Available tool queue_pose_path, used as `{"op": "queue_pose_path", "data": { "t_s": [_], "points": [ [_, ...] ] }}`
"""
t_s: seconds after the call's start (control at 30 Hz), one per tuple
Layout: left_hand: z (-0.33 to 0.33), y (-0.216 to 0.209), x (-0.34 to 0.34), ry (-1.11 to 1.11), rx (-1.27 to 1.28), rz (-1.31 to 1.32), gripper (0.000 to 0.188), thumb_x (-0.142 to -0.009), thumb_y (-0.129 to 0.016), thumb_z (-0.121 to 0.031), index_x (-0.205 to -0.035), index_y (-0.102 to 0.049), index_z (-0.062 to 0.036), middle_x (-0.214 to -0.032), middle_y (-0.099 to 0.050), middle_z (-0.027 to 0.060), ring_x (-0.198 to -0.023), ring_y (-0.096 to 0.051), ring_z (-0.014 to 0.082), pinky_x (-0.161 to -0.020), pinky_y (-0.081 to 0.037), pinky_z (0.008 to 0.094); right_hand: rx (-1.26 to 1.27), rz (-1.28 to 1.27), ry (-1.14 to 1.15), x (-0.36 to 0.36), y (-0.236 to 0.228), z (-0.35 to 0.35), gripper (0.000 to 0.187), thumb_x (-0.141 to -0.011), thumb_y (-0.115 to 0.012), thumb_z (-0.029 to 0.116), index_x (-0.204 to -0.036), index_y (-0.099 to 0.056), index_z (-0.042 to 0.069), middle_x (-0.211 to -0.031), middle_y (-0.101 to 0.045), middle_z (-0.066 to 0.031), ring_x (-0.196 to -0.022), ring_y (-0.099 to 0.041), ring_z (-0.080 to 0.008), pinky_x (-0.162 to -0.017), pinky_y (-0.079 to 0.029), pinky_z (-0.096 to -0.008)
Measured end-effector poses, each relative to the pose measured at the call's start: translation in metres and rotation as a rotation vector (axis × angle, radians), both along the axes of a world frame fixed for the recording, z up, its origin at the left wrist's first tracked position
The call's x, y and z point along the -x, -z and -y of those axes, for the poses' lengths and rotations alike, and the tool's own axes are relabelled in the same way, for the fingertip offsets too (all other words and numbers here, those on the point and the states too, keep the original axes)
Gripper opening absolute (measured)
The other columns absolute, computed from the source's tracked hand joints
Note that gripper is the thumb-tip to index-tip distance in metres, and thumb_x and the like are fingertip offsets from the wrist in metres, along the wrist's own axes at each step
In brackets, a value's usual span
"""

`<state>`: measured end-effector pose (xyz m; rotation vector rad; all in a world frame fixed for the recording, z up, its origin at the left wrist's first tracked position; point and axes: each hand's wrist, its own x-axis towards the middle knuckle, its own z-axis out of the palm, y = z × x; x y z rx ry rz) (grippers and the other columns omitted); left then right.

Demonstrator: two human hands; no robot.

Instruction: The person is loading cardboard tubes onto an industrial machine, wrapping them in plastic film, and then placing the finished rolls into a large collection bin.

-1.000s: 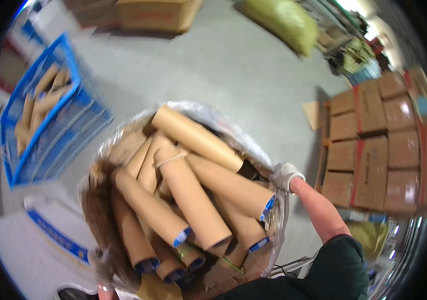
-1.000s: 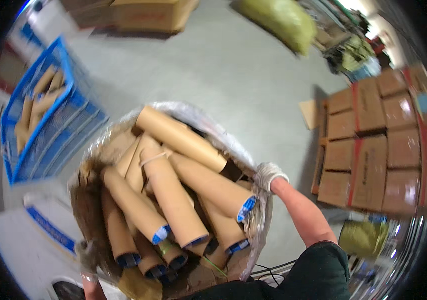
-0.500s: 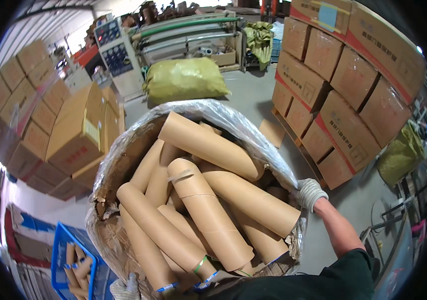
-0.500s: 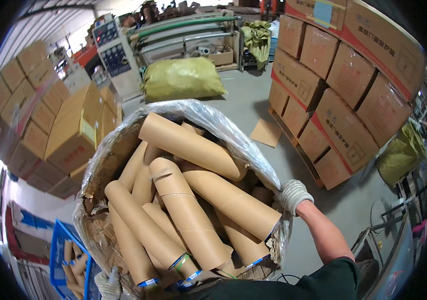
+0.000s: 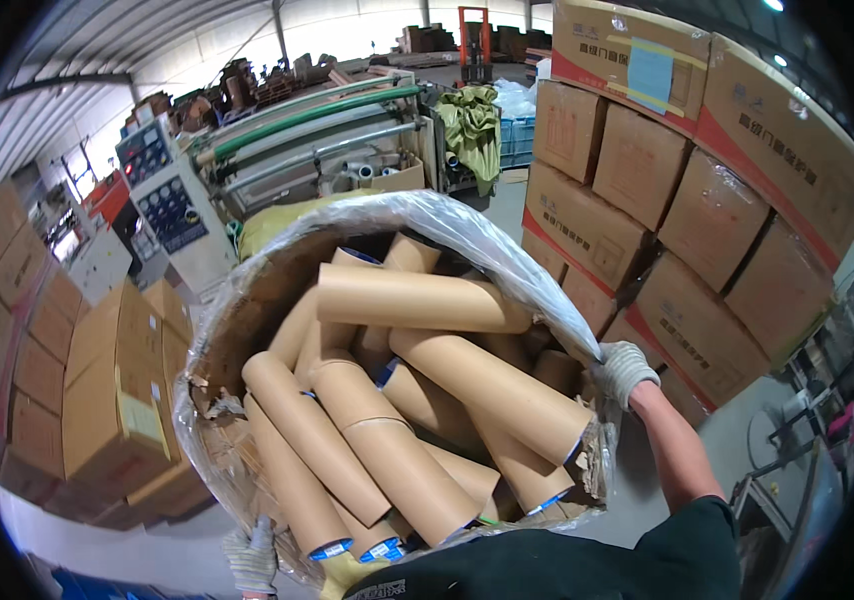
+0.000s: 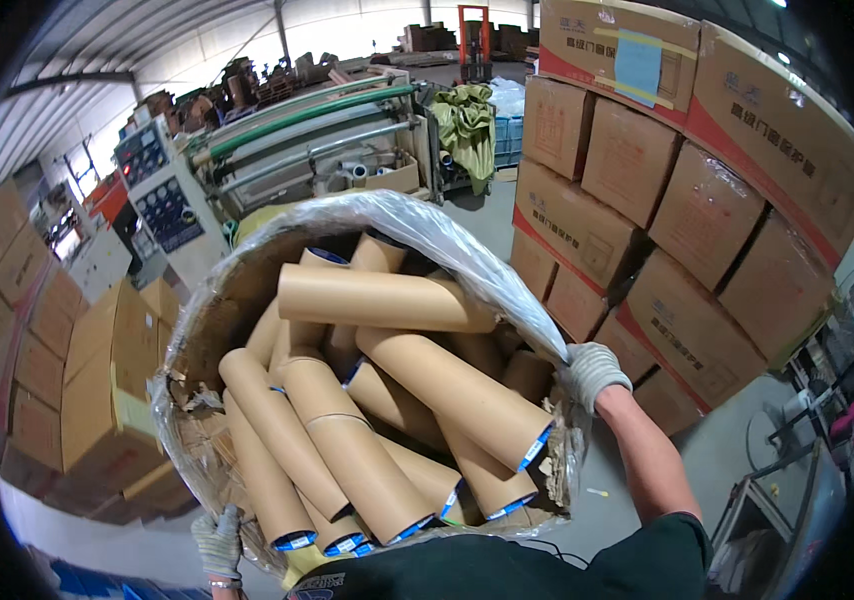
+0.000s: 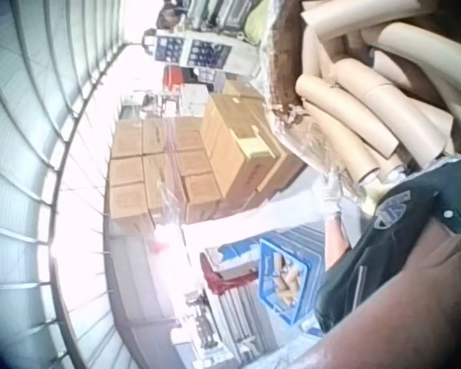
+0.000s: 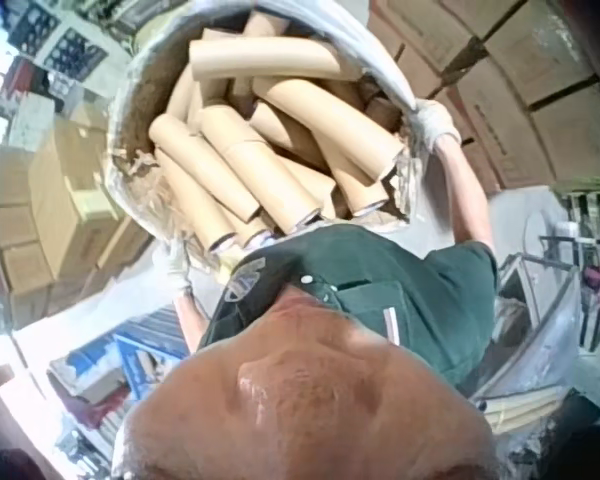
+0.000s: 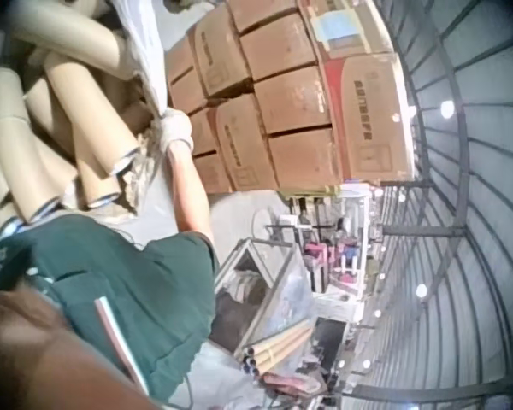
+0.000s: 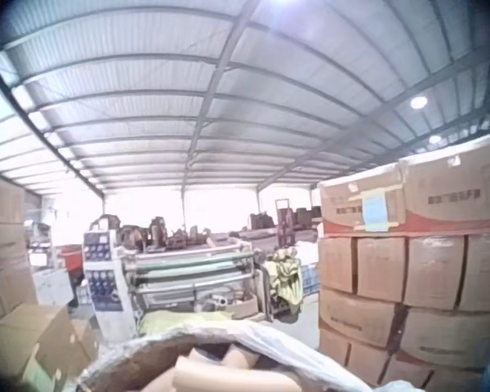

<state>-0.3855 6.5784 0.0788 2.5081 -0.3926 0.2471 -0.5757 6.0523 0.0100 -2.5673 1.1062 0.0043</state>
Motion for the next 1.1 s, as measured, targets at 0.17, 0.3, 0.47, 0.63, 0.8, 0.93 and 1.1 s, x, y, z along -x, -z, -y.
{"op": "queue_pose_path", "data": {
  "t_s": [0.17,0.3,0.47,0.63,0.8,0.93,1.1],
  "points": [
    [0.109,0.009,-0.112,0.112,-0.288,0.032,0.031,-0.076,-0.064,-0.024,-0.06,-0.061,0.0018,-0.051,-0.056,0.0148,-0.042,-0.05,0.0222,-0.045,-0.038,0.0372,0.012,-0.034,0.011,-0.072,0.06,0.089,0.023,-0.072,-0.056,0.026,-0.083,-0.067,0.008,-0.08,-0.064,-0.0181,-0.075,-0.062,-0.0343,-0.071,-0.049,-0.0424],
    [0.205,0.037,-0.193,0.123,-0.215,0.094,0.038,-0.076,-0.064,-0.026,-0.051,-0.052,-0.0001,-0.044,-0.046,0.016,-0.038,-0.043,0.0257,-0.042,-0.033,0.0397,0.015,-0.092,0.048,-0.154,0.065,0.187,0.021,-0.071,-0.059,0.025,-0.081,-0.068,0.009,-0.08,-0.064,-0.0179,-0.076,-0.063,-0.0327,-0.071,-0.05,-0.0418],
    [0.313,0.007,-0.272,0.015,-0.132,-0.048,0.034,-0.077,-0.063,-0.023,-0.054,-0.054,0.0011,-0.044,-0.046,0.0128,-0.038,-0.041,0.0179,-0.042,-0.033,0.0363,-0.019,-0.021,0.039,-0.237,0.082,0.287,0.025,-0.068,-0.064,0.025,-0.087,-0.068,0.009,-0.083,-0.065,-0.0159,-0.078,-0.063,-0.0317,-0.073,-0.05,-0.041],
    [0.375,0.042,-0.369,0.106,0.105,-0.088,0.034,-0.078,-0.064,-0.016,-0.051,-0.051,0.0007,-0.046,-0.044,-0.0011,-0.045,-0.033,0.0066,-0.041,-0.026,0.0309,-0.003,-0.007,0.103,-0.34,0.07,0.357,0.021,-0.071,-0.057,0.021,-0.084,-0.068,0.009,-0.083,-0.065,-0.0169,-0.08,-0.063,-0.0318,-0.074,-0.05,-0.0415],
    [0.476,0.023,-0.447,0.149,0.136,-0.145,0.033,-0.082,-0.061,-0.021,-0.061,-0.061,0.0045,-0.046,-0.048,-0.0006,-0.043,-0.039,0.0061,-0.04,-0.03,0.0271,0.032,-0.061,0.109,-0.416,0.067,0.436,0.024,-0.074,-0.054,0.018,-0.087,-0.068,0.004,-0.082,-0.064,-0.0201,-0.078,-0.064,-0.033,-0.07,-0.051,-0.041],
    [0.5,0.013,-0.509,0.179,0.158,-0.201,0.032,-0.084,-0.06,-0.018,-0.057,-0.055,-0.0006,-0.049,-0.045,-0.0032,-0.046,-0.033,0.0058,-0.041,-0.025,0.0275,0.01,-0.114,0.206,-0.446,0.056,0.469,0.023,-0.071,-0.059,0.026,-0.084,-0.068,0.009,-0.081,-0.064,-0.0162,-0.077,-0.063,-0.0329,-0.069,-0.051,-0.042],
    [0.495,0.024,-0.553,0.284,0.351,-0.181,0.031,-0.084,-0.061,-0.016,-0.057,-0.05,-0.0039,-0.051,-0.045,-0.0038,-0.045,-0.033,0.0053,-0.041,-0.025,0.027,0.021,-0.022,0.224,-0.446,0.06,0.456,0.026,-0.071,-0.062,0.031,-0.085,-0.067,0.01,-0.078,-0.064,-0.0149,-0.074,-0.063,-0.0324,-0.07,-0.051,-0.0413]
  ]
}}
